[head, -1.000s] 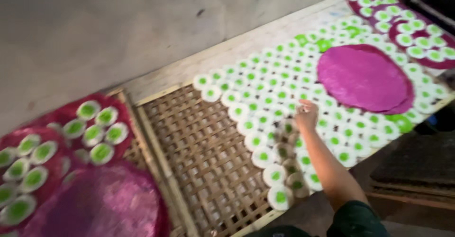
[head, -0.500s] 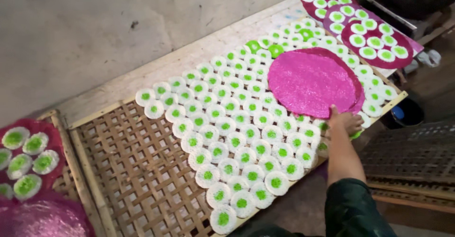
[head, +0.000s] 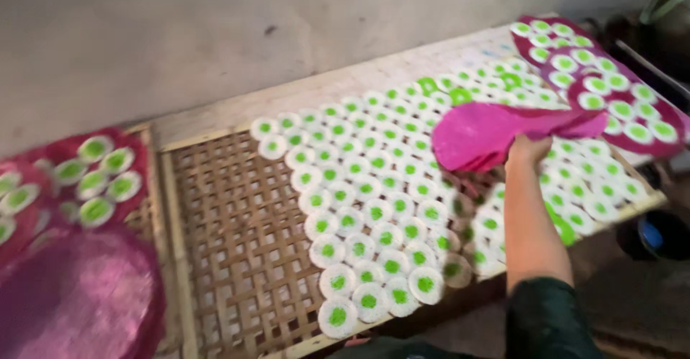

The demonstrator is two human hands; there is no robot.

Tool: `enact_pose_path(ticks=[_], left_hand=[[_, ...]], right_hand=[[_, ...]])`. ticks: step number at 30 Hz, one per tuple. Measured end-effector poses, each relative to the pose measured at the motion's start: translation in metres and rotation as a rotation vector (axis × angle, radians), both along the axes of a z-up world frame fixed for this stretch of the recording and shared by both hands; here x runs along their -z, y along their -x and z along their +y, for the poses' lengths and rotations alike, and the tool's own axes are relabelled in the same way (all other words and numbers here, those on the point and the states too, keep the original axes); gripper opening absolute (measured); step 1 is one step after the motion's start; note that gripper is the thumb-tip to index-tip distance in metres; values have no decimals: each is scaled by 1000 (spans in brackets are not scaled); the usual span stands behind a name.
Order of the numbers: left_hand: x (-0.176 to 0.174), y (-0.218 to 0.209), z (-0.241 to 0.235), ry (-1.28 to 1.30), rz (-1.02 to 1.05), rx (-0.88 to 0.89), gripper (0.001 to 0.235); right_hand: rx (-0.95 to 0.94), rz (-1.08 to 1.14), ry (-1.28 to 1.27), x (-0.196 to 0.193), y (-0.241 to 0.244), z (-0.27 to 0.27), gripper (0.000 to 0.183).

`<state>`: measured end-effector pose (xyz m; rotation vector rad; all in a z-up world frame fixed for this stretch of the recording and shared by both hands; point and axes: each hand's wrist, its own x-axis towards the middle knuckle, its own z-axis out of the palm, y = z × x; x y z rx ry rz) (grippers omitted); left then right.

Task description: The person sorts and stacks colorful circular snacks on large pink mats placed on a wooden rack.

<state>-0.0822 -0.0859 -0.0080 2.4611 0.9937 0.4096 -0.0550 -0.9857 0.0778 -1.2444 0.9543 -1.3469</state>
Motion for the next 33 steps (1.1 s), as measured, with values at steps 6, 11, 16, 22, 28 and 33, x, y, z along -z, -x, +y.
enact_pose_path(ticks=[6,11,16,22,28,33], left_hand=[[5,42,124,153,-131,-68,23],[35,43,183,803,-375,-68,20],[87,57,152,1192,-471,122,29],[91,61,208,1638,-574,-179,62],[80,57,261,1740,-513,-118,68],[74,41,270,1871,-659,-64,84]], right_hand=[[-564,9,-27,-91,-116,199,43],[-1171,-160,-392,-163,-151,473,25],[-1793,-532,-577,-186,-169,677,17],[-1717,-436,-800,-176,-163,771,37],[-1651,135,-519,-86,-97,792,61],[-1734,673,-71,41,-69,816,74]])
